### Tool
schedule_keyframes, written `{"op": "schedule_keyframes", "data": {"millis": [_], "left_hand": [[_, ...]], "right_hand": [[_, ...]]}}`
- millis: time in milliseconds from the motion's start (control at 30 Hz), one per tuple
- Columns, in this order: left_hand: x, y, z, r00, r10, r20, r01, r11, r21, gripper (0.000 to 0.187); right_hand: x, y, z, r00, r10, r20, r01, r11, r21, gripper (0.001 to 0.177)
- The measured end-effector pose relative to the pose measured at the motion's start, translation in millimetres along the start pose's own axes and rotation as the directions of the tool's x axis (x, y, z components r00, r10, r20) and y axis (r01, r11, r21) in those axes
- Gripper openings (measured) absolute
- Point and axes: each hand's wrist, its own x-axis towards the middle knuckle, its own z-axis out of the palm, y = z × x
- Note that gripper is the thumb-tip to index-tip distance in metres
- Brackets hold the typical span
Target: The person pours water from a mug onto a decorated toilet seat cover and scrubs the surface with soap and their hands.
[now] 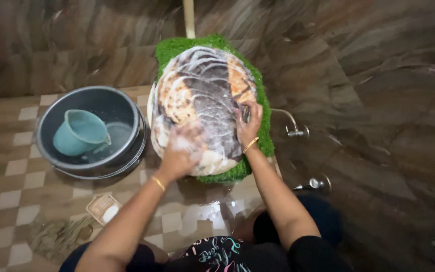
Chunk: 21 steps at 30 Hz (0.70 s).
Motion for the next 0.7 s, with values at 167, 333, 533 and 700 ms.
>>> {"op": "schedule_keyframes", "data": {"millis": [167,333,533,700], "left_hand": [[74,15,63,0.931,0.340,0.130,-0.360,0.913,0.192,0.041],[191,-50,104,0.901,0.318,0.295,-0.300,0.948,-0.104,0.037],[139,-84,41,0.992,0.017,0.123,-0.037,0.986,0.161,0.065],[66,5,6,0.959,0.140,0.248,-0.135,0.990,-0.035,0.064]], "right_hand": [[-8,16,4,0.944,0.321,-0.069,-0.254,0.847,0.468,0.024],[-5,19,-2,0.984,0.140,-0.115,-0.141,0.990,-0.005,0.023],[-1,3,-2,0.990,0.122,-0.064,-0.124,0.992,-0.018,0.029],[0,-4,-3,0.981,0.167,-0.095,-0.165,0.986,0.033,0.030]]}}
